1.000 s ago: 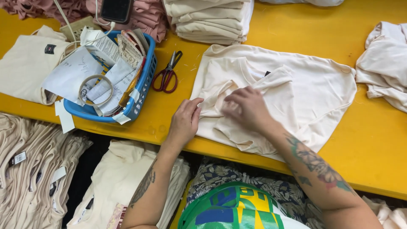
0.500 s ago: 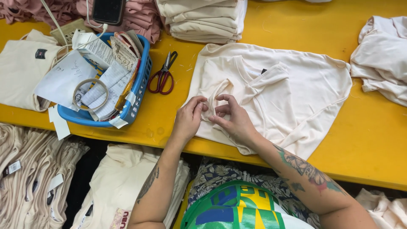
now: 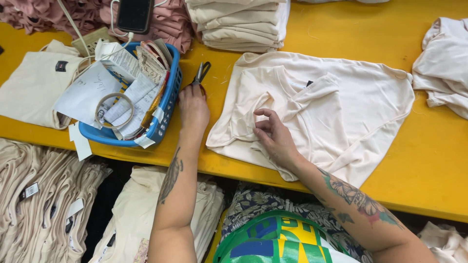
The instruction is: Trimming loose threads from t-shirts using scissors and folding them for organization.
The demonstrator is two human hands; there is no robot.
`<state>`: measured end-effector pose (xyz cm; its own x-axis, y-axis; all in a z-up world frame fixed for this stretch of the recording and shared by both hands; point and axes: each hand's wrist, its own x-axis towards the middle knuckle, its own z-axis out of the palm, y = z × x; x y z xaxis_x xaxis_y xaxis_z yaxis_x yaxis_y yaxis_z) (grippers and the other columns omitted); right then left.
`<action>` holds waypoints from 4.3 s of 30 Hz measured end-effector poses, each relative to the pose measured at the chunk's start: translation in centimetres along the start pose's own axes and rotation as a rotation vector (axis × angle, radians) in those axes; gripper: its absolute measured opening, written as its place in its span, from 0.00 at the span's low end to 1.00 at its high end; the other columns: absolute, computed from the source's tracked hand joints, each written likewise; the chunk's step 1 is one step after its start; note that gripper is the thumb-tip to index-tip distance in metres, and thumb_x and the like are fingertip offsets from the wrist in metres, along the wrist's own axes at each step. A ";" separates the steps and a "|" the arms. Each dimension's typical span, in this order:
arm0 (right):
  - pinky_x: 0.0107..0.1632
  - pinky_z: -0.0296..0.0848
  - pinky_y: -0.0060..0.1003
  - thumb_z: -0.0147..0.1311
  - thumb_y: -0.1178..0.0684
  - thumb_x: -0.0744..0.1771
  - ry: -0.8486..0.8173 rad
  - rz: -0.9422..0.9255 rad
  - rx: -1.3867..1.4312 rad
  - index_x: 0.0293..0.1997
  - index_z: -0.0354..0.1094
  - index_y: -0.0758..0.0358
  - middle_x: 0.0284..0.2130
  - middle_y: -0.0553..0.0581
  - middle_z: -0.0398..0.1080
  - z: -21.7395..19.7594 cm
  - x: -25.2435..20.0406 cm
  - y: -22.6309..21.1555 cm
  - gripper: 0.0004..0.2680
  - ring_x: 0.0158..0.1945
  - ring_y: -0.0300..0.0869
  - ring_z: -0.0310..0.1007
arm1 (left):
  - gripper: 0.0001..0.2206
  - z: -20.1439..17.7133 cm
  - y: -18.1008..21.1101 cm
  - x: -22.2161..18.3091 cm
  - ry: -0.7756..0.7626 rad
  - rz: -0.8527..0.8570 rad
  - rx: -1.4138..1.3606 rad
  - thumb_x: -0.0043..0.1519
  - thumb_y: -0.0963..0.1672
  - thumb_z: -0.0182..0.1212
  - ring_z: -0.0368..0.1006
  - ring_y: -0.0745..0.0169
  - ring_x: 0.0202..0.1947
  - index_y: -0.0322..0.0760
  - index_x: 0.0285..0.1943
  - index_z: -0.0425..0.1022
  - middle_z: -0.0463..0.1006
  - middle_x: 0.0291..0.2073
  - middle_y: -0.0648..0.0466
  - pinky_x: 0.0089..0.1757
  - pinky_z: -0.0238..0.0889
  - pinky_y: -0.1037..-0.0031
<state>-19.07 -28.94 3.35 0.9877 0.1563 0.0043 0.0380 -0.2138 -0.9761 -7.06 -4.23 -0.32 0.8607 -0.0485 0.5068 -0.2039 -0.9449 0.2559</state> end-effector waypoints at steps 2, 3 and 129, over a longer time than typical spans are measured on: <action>0.57 0.72 0.52 0.51 0.60 0.68 0.008 -0.022 0.017 0.65 0.57 0.52 0.40 0.66 0.77 -0.1 0.3 1.2 0.17 0.48 0.55 0.78 | 0.09 2.4 -1.0 -0.1 -0.021 0.041 0.055 0.63 0.41 0.60 0.70 0.39 0.48 0.31 0.49 0.76 0.73 0.43 0.42 0.44 0.68 0.53; 0.54 0.74 0.49 0.50 0.60 0.69 0.017 -0.040 0.032 0.65 0.56 0.52 0.40 0.65 0.77 -0.2 0.5 1.8 0.17 0.45 0.53 0.78 | 0.07 3.7 -1.5 -0.1 -0.044 0.082 0.108 0.62 0.45 0.61 0.69 0.43 0.46 0.37 0.43 0.78 0.73 0.41 0.47 0.42 0.67 0.54; 0.47 0.73 0.54 0.70 0.46 0.59 0.228 -0.352 -0.637 0.53 0.69 0.52 0.31 0.55 0.73 -10.2 12.2 5.3 0.20 0.41 0.58 0.74 | 0.23 4.8 10.7 5.8 -0.603 -0.244 -0.781 0.57 0.42 0.66 0.79 0.60 0.40 0.56 0.61 0.69 0.81 0.32 0.60 0.49 0.70 0.66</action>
<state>-5.23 -38.02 0.44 0.9054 0.1302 0.4041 0.3684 -0.7142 -0.5951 -2.01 -16.13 1.42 0.9674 -0.2417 -0.0758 -0.0531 -0.4860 0.8724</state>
